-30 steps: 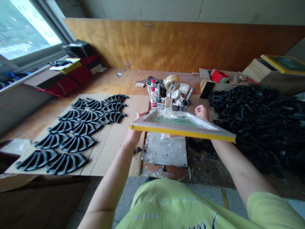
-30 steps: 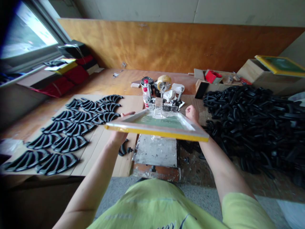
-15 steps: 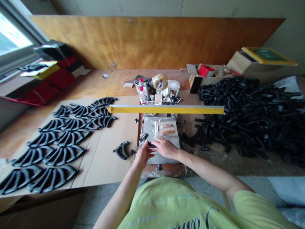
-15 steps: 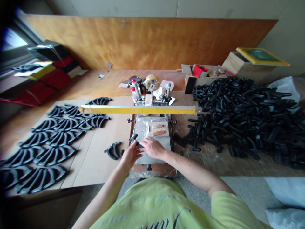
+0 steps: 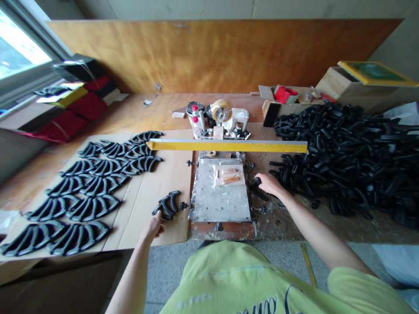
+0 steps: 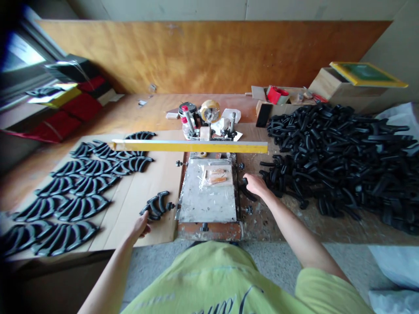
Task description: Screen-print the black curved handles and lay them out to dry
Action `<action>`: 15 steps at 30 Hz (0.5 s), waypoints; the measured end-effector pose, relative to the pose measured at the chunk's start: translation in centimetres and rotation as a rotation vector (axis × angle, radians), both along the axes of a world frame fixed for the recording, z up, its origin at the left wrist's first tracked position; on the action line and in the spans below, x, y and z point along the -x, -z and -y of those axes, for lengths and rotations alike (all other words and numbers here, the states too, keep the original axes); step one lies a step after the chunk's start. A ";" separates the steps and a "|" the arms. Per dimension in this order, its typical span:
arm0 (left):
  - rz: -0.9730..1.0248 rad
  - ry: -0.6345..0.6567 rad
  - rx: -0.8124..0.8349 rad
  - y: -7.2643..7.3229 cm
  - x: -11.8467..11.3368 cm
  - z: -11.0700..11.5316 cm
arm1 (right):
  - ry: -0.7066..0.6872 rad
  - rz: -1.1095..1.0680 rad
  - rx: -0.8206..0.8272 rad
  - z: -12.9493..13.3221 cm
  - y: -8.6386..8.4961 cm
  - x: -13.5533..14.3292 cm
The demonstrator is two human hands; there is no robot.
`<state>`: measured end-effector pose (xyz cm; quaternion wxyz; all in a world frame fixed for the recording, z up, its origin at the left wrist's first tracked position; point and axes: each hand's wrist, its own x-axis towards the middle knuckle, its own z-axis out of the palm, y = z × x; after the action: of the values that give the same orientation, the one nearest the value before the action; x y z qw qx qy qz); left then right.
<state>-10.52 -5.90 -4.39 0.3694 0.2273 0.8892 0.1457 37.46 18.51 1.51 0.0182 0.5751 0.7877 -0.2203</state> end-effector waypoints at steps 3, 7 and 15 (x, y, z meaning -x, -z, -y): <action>-0.011 0.053 -0.016 -2.8 0.7 -2.7 | 0.002 -0.324 -0.093 -1.1 -1.7 1.3; 0.070 0.077 -0.582 -9.8 -2.6 -9.1 | -0.245 -0.609 -0.143 -1.9 -1.2 5.6; 0.421 0.061 -1.238 -21.0 -12.4 -17.1 | -0.477 -0.351 -0.430 -0.2 2.0 11.4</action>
<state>1.89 11.24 16.58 0.3405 0.3897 0.5425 0.6617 26.08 18.74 -0.45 -0.1880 0.3194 0.9190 -0.1345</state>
